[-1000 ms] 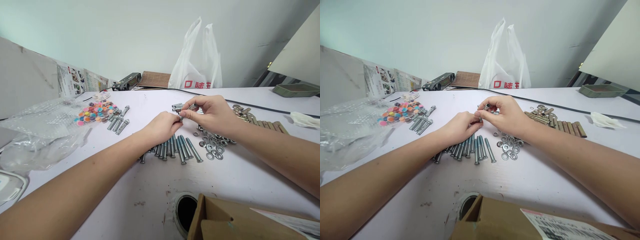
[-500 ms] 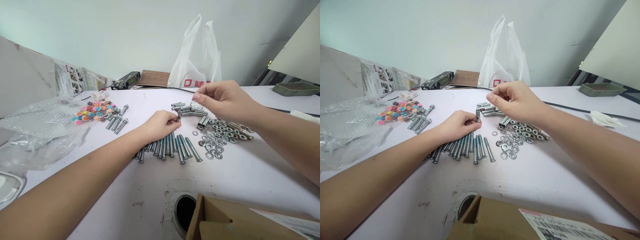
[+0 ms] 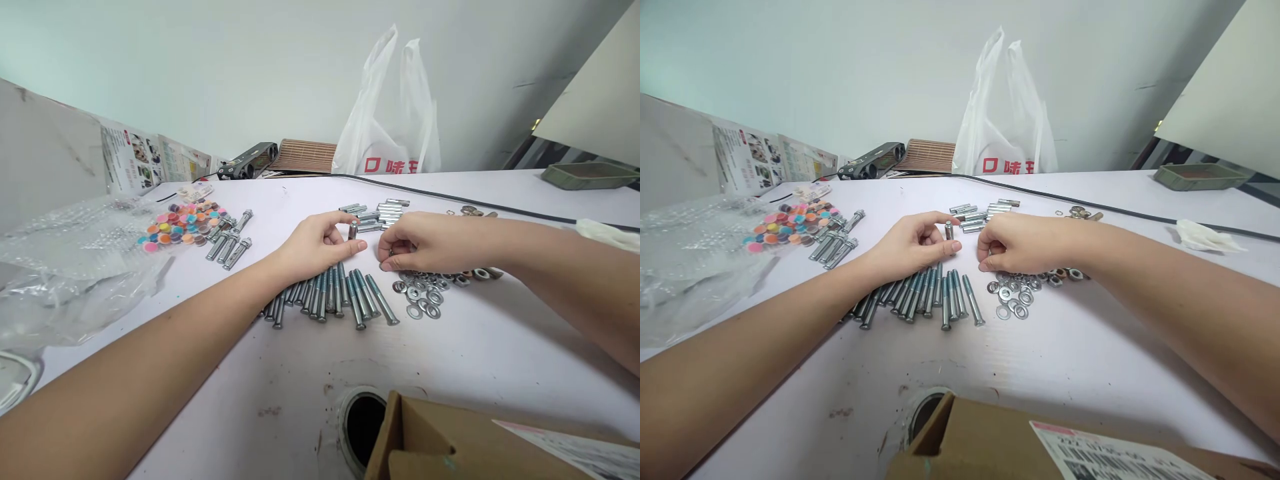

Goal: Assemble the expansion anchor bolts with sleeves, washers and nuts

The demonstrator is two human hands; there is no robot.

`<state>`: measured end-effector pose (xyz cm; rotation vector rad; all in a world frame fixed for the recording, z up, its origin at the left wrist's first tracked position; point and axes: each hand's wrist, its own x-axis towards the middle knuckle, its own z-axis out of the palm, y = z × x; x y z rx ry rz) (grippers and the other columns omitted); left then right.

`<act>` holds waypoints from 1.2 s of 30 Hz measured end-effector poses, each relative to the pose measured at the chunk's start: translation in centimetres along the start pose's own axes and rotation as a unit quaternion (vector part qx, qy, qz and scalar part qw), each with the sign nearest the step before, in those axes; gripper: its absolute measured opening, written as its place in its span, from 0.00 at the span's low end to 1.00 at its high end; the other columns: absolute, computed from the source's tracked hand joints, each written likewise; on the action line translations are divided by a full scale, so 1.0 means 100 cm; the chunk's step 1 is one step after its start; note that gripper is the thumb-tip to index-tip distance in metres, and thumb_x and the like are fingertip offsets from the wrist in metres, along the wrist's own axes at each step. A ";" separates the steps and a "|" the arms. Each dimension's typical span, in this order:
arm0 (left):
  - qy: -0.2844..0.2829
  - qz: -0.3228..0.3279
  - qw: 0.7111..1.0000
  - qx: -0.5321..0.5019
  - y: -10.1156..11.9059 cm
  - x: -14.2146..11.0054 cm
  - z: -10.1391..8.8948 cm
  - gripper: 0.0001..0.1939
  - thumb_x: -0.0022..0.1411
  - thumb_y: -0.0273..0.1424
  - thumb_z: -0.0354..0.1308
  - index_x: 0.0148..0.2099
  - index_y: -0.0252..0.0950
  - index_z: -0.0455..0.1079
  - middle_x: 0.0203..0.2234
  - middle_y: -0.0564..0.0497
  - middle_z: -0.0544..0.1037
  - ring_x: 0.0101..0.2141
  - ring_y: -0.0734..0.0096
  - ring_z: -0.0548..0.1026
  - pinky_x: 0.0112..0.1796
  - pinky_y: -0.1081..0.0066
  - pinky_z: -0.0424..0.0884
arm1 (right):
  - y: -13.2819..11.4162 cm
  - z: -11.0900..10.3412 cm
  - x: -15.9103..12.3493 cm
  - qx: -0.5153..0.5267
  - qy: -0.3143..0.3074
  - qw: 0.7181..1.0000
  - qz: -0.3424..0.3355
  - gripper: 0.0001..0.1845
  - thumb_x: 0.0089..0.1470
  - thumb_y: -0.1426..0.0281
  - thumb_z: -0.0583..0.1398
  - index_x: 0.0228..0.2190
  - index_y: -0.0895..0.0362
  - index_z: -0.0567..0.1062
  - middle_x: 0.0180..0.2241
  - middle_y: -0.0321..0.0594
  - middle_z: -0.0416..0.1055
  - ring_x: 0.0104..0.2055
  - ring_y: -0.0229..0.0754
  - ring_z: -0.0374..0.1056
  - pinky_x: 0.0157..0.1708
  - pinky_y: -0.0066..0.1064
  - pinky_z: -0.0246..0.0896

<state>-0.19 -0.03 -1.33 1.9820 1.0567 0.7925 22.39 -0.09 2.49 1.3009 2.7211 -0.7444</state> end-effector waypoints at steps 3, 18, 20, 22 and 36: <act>-0.017 0.013 1.000 -0.012 0.002 0.000 0.000 0.16 0.59 0.40 0.59 0.42 0.33 0.73 0.18 0.59 0.62 0.20 0.81 0.58 0.22 0.75 0.54 | -0.003 -0.006 -0.002 0.017 0.012 1.000 0.005 0.10 0.52 0.59 0.61 0.25 0.51 0.76 0.20 0.32 0.69 0.20 0.36 0.58 0.19 0.30 0.52; -0.039 0.000 0.999 0.001 0.000 0.000 -0.003 0.13 0.58 0.38 0.60 0.36 0.32 0.74 0.19 0.57 0.63 0.20 0.81 0.58 0.21 0.76 0.53 | -0.004 -0.026 -0.028 0.006 -0.078 0.995 0.067 0.01 0.46 0.68 0.66 0.26 0.50 0.80 0.25 0.37 0.75 0.22 0.40 0.68 0.18 0.34 0.59; -0.041 0.000 0.999 -0.001 0.000 0.000 -0.003 0.13 0.58 0.38 0.60 0.36 0.32 0.74 0.18 0.57 0.63 0.20 0.81 0.58 0.21 0.76 0.53 | -0.002 -0.025 -0.027 0.009 -0.080 0.995 0.057 0.03 0.46 0.69 0.67 0.28 0.50 0.81 0.27 0.38 0.76 0.23 0.42 0.70 0.19 0.34 0.61; -0.041 -0.002 0.999 -0.001 0.000 0.000 -0.003 0.13 0.58 0.38 0.60 0.36 0.32 0.74 0.18 0.57 0.63 0.20 0.82 0.58 0.21 0.76 0.53 | -0.002 -0.026 -0.027 0.006 -0.081 0.995 0.052 0.04 0.46 0.68 0.67 0.29 0.50 0.81 0.27 0.38 0.76 0.24 0.43 0.70 0.19 0.35 0.62; -0.045 -0.002 0.999 -0.001 0.000 0.000 -0.004 0.12 0.58 0.38 0.60 0.35 0.33 0.74 0.18 0.57 0.64 0.20 0.81 0.59 0.21 0.76 0.53 | 0.018 -0.020 -0.022 -0.001 -0.069 0.997 0.033 0.05 0.48 0.66 0.64 0.29 0.51 0.81 0.27 0.37 0.76 0.22 0.40 0.69 0.17 0.32 0.59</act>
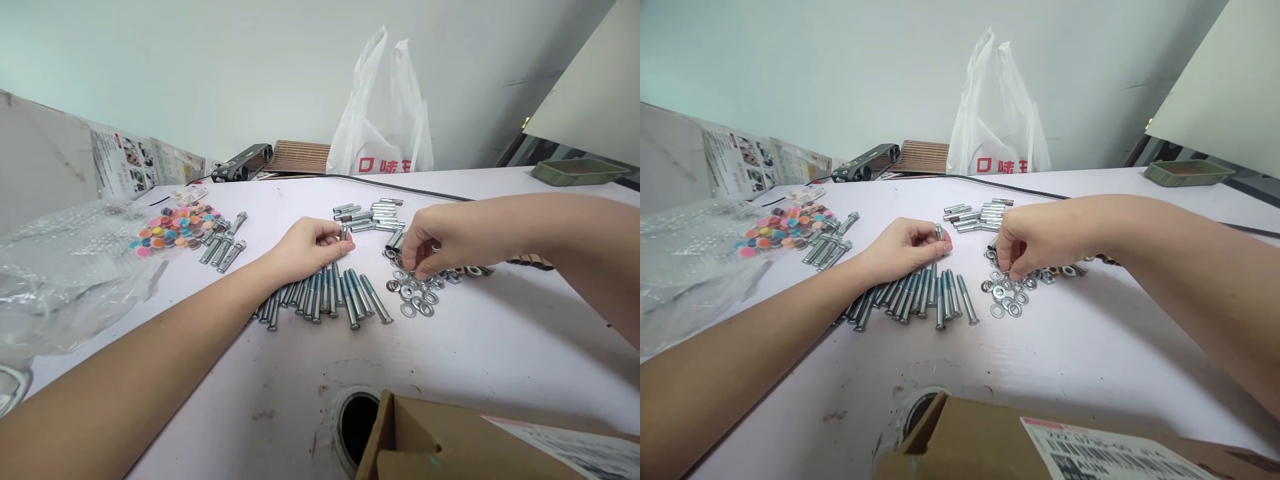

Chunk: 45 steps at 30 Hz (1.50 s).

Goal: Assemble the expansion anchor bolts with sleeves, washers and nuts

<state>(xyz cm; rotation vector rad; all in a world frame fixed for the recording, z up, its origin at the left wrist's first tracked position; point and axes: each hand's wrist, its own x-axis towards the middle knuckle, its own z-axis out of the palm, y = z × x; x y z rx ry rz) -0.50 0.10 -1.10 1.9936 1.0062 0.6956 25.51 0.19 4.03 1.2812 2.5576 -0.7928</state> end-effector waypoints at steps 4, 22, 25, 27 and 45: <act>-0.001 0.008 1.000 0.013 -0.002 0.001 0.001 0.13 0.58 0.39 0.59 0.35 0.33 0.74 0.19 0.57 0.63 0.21 0.80 0.58 0.22 0.75 0.53 | -0.007 -0.004 -0.001 0.016 0.007 1.000 0.024 0.04 0.47 0.65 0.66 0.26 0.52 0.81 0.26 0.38 0.76 0.23 0.42 0.69 0.19 0.34 0.61; -0.010 0.010 0.999 0.041 -0.003 0.001 0.001 0.13 0.58 0.38 0.60 0.35 0.31 0.74 0.21 0.56 0.65 0.23 0.79 0.60 0.25 0.74 0.56 | -0.013 -0.017 -0.010 0.006 0.033 0.999 0.034 0.19 0.49 0.56 0.64 0.15 0.53 0.73 0.17 0.34 0.59 0.18 0.34 0.50 0.18 0.32 0.48; -0.010 0.009 0.999 0.038 -0.003 0.002 0.001 0.13 0.57 0.38 0.60 0.35 0.31 0.75 0.21 0.56 0.65 0.23 0.79 0.61 0.25 0.74 0.56 | -0.021 -0.019 -0.014 -0.003 -0.004 0.998 0.057 0.15 0.51 0.58 0.62 0.19 0.54 0.76 0.20 0.35 0.66 0.21 0.37 0.58 0.22 0.33 0.54; -0.009 0.009 0.999 0.037 -0.003 0.002 0.001 0.13 0.57 0.38 0.60 0.35 0.31 0.75 0.21 0.55 0.66 0.23 0.79 0.61 0.25 0.74 0.56 | -0.025 -0.018 -0.014 -0.008 -0.036 0.996 0.075 0.12 0.52 0.60 0.61 0.24 0.53 0.79 0.23 0.36 0.71 0.24 0.39 0.62 0.24 0.34 0.56; -0.010 0.020 0.999 0.041 -0.006 0.002 0.002 0.14 0.58 0.40 0.59 0.34 0.32 0.74 0.20 0.56 0.64 0.23 0.78 0.60 0.24 0.74 0.55 | -0.015 -0.001 -0.003 0.011 -0.056 0.996 0.066 0.07 0.49 0.66 0.61 0.31 0.49 0.80 0.30 0.36 0.77 0.28 0.41 0.67 0.25 0.33 0.58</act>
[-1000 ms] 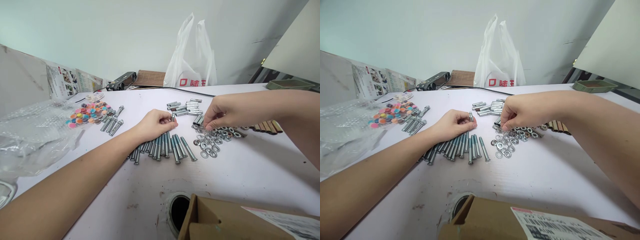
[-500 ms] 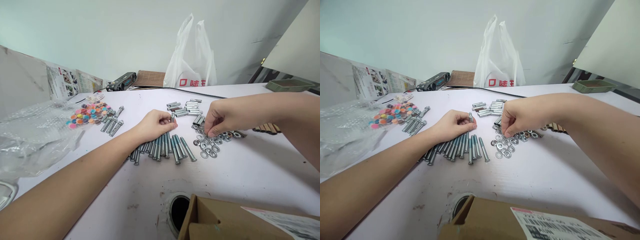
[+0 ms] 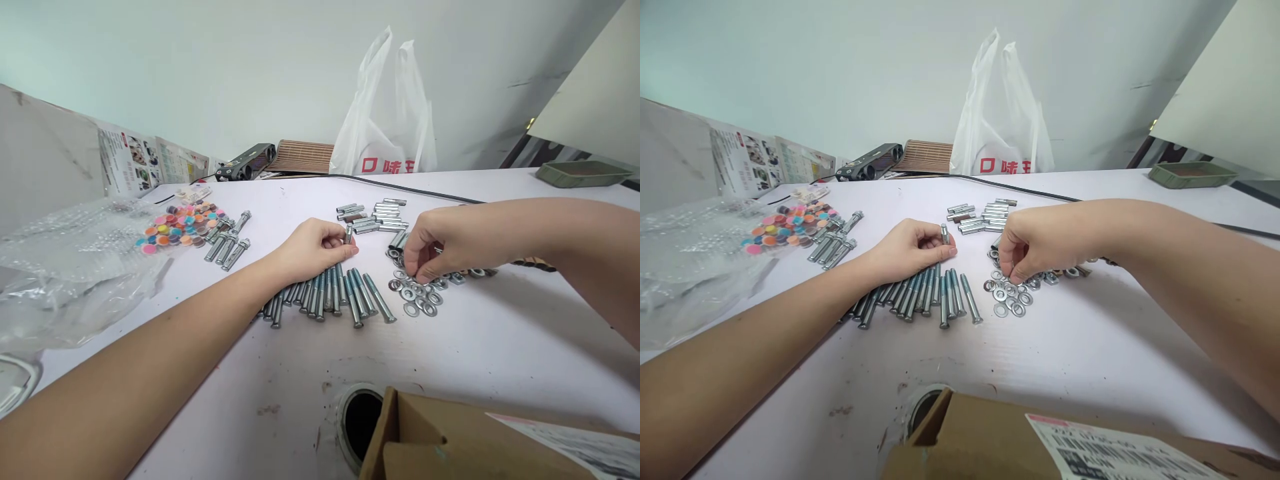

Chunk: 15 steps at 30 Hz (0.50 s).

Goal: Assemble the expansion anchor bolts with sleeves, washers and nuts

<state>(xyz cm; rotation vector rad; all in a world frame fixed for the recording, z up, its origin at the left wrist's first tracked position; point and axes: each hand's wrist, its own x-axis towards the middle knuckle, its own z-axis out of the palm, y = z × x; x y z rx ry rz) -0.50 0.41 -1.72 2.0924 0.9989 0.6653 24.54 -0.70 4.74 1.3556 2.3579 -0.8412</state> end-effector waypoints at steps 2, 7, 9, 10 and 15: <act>0.000 0.000 1.000 0.001 0.000 0.000 0.000 0.14 0.58 0.40 0.59 0.34 0.32 0.74 0.20 0.56 0.64 0.23 0.78 0.60 0.24 0.74 0.55 | 0.001 0.000 0.000 -0.009 -0.002 1.000 0.000 0.07 0.49 0.67 0.60 0.29 0.49 0.80 0.28 0.35 0.76 0.27 0.40 0.66 0.24 0.33 0.57; 0.003 0.004 1.000 0.010 -0.001 0.000 -0.001 0.14 0.58 0.40 0.59 0.34 0.32 0.74 0.20 0.56 0.64 0.22 0.78 0.59 0.24 0.73 0.55 | -0.002 0.000 0.000 -0.034 0.003 0.999 0.016 0.07 0.50 0.66 0.60 0.29 0.49 0.80 0.29 0.36 0.76 0.28 0.41 0.67 0.24 0.33 0.56; 0.003 0.003 1.000 0.010 -0.001 0.000 -0.001 0.14 0.58 0.40 0.59 0.34 0.32 0.74 0.20 0.56 0.64 0.23 0.78 0.60 0.24 0.73 0.55 | -0.005 -0.001 -0.001 -0.051 0.015 0.998 0.026 0.06 0.49 0.64 0.61 0.30 0.49 0.79 0.30 0.37 0.76 0.28 0.42 0.67 0.24 0.33 0.56; 0.003 0.002 1.000 0.009 -0.001 0.000 -0.001 0.15 0.58 0.40 0.59 0.34 0.32 0.74 0.20 0.56 0.64 0.23 0.78 0.60 0.24 0.73 0.55 | -0.006 -0.001 -0.001 -0.061 0.019 0.997 0.033 0.06 0.49 0.63 0.62 0.30 0.49 0.79 0.30 0.37 0.76 0.29 0.42 0.67 0.24 0.33 0.56; -0.001 -0.005 1.000 0.007 0.000 0.000 -0.001 0.14 0.59 0.40 0.59 0.35 0.32 0.74 0.21 0.56 0.64 0.23 0.78 0.60 0.25 0.73 0.55 | -0.007 -0.002 -0.002 -0.076 0.003 0.996 0.047 0.09 0.50 0.60 0.61 0.29 0.50 0.79 0.29 0.38 0.75 0.30 0.44 0.67 0.24 0.34 0.55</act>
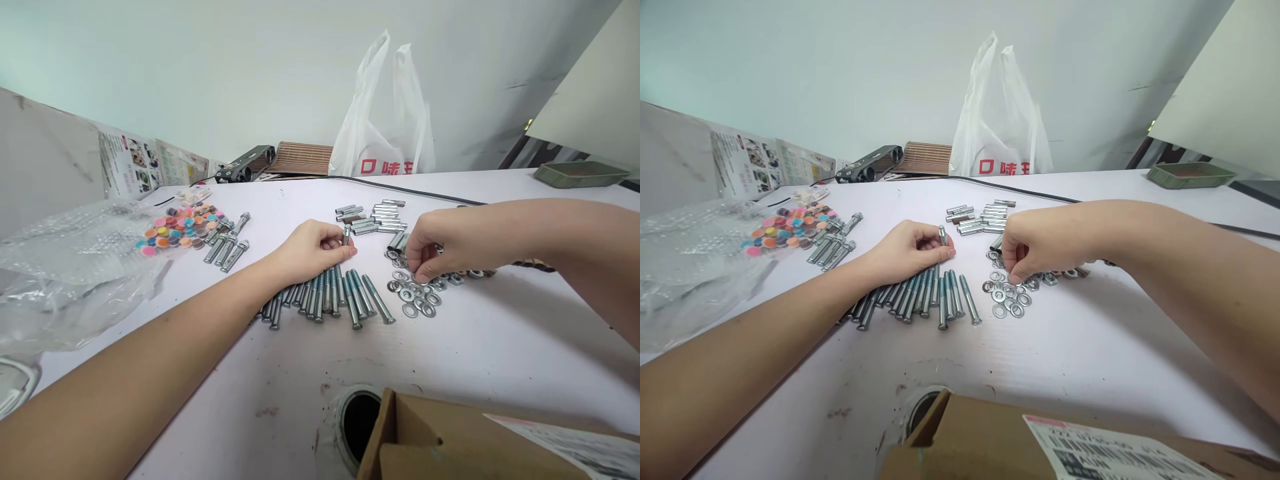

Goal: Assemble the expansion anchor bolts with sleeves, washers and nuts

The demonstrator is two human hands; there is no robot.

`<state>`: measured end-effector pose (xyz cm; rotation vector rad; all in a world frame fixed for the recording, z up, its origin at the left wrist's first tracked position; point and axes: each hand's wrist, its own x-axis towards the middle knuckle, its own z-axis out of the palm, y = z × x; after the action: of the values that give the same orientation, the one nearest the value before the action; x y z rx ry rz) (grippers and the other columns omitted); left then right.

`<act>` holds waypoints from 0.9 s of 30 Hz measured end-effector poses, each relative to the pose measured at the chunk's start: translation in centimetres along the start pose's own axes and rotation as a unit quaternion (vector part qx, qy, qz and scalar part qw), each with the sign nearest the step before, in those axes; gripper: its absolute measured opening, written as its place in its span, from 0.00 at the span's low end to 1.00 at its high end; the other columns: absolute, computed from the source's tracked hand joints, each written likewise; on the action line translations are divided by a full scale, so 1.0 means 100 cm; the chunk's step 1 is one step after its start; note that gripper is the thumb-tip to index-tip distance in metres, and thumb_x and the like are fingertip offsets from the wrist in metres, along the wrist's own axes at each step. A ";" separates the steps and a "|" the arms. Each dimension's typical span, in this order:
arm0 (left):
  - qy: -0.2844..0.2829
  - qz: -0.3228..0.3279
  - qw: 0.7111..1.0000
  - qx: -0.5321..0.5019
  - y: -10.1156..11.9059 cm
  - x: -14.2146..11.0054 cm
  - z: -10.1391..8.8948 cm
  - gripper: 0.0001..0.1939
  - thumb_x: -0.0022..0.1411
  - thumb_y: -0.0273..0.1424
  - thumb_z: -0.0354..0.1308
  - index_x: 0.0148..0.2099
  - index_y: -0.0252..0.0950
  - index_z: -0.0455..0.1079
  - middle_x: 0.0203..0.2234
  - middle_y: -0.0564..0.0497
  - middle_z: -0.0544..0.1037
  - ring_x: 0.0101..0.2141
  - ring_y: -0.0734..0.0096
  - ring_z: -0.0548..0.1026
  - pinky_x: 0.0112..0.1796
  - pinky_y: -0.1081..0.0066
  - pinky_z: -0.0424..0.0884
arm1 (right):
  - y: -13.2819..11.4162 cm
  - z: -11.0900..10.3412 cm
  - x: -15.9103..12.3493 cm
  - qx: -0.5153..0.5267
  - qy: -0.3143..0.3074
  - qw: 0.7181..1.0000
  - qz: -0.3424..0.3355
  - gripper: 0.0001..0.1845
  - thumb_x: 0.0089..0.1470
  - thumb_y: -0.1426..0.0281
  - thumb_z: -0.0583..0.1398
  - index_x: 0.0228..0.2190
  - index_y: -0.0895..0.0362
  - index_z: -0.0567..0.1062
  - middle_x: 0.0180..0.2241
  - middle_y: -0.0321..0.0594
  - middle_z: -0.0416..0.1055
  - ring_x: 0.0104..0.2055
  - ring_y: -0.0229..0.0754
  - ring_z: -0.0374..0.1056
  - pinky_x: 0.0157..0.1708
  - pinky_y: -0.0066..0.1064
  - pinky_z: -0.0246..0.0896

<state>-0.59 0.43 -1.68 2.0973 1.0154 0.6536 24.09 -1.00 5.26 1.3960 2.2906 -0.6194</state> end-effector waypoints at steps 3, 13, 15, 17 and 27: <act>0.004 0.003 1.000 0.005 0.000 0.000 0.000 0.14 0.58 0.40 0.59 0.35 0.32 0.75 0.21 0.56 0.64 0.23 0.78 0.60 0.25 0.73 0.55 | 0.002 -0.001 0.000 -0.001 -0.006 1.000 0.004 0.09 0.51 0.60 0.60 0.29 0.50 0.78 0.28 0.38 0.74 0.29 0.44 0.67 0.24 0.34 0.54; 0.000 0.004 1.000 0.000 0.001 -0.001 0.001 0.15 0.58 0.40 0.59 0.34 0.32 0.74 0.20 0.56 0.63 0.23 0.78 0.59 0.25 0.73 0.54 | -0.002 -0.012 -0.015 0.092 0.032 0.995 -0.026 0.16 0.53 0.55 0.60 0.25 0.54 0.77 0.22 0.36 0.65 0.23 0.37 0.56 0.23 0.34 0.50; 0.001 0.003 1.000 -0.005 0.002 -0.001 0.001 0.14 0.58 0.40 0.59 0.34 0.32 0.73 0.20 0.56 0.63 0.22 0.78 0.59 0.24 0.73 0.54 | -0.007 -0.013 -0.015 0.144 0.072 0.986 -0.052 0.16 0.53 0.54 0.61 0.27 0.53 0.77 0.21 0.35 0.64 0.22 0.36 0.53 0.22 0.34 0.48; 0.002 0.006 1.000 -0.006 0.003 -0.001 0.001 0.14 0.58 0.40 0.59 0.33 0.32 0.73 0.20 0.57 0.62 0.22 0.78 0.59 0.24 0.73 0.54 | -0.014 -0.011 -0.010 0.209 0.137 0.965 -0.076 0.16 0.49 0.52 0.63 0.29 0.52 0.78 0.23 0.36 0.67 0.24 0.37 0.56 0.23 0.33 0.49; -0.004 0.026 1.000 -0.006 0.000 0.000 0.001 0.14 0.59 0.39 0.58 0.31 0.32 0.71 0.20 0.57 0.63 0.22 0.79 0.58 0.25 0.73 0.54 | -0.035 0.011 0.040 0.428 0.270 0.858 -0.085 0.14 0.45 0.55 0.68 0.25 0.53 0.77 0.27 0.40 0.73 0.30 0.41 0.65 0.29 0.34 0.62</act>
<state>-0.53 0.39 -1.69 2.1214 0.9533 0.6759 19.32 -0.14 2.81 1.9407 2.7232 -1.6360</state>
